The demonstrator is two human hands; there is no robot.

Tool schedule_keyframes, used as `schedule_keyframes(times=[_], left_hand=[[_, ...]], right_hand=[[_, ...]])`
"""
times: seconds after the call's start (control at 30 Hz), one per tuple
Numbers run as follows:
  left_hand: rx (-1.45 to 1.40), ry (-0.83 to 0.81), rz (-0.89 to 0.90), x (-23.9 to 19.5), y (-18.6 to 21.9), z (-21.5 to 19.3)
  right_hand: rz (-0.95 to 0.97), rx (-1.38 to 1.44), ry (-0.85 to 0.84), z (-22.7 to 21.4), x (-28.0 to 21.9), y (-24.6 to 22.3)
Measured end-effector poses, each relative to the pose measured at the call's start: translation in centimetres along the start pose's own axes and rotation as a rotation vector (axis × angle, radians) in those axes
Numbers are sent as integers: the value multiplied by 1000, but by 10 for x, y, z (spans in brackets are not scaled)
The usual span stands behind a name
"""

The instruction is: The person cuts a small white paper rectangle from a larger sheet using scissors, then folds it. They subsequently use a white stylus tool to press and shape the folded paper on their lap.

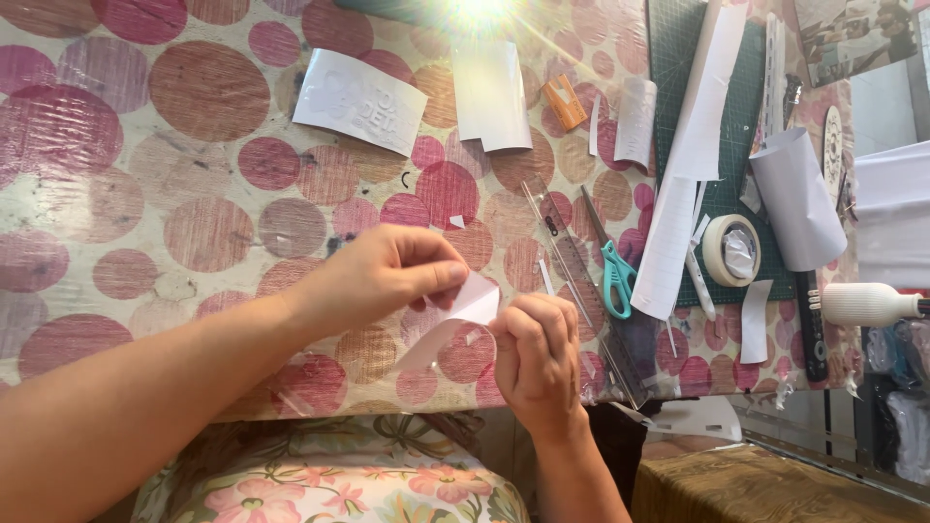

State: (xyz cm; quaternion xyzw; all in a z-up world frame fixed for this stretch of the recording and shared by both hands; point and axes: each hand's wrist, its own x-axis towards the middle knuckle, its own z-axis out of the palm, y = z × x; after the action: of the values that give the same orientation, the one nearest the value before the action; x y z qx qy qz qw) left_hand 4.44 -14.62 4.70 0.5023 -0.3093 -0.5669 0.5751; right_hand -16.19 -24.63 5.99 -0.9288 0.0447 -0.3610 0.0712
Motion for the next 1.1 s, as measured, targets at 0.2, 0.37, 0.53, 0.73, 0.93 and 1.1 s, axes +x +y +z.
schedule_keyframes(times=[0.2, 0.37, 0.53, 0.73, 0.93, 1.1], left_hand=[[-45, 87, -186, 5, 10, -8], [-68, 165, -264, 8, 20, -13], [-101, 202, -238, 14, 11, -19], [-84, 228, -221, 21, -1, -27], [178, 177, -187, 14, 7, -25], [532, 157, -276, -2, 38, -5]], right_hand=[[85, -71, -193, -16, -25, -6], [97, -107, -228, -33, -40, -15], [125, -133, -232, -51, -57, -23], [169, -146, -182, -81, -69, -29], [405, -57, 132, -106, -99, -14], [662, -446, 314, -136, -113, 24]])
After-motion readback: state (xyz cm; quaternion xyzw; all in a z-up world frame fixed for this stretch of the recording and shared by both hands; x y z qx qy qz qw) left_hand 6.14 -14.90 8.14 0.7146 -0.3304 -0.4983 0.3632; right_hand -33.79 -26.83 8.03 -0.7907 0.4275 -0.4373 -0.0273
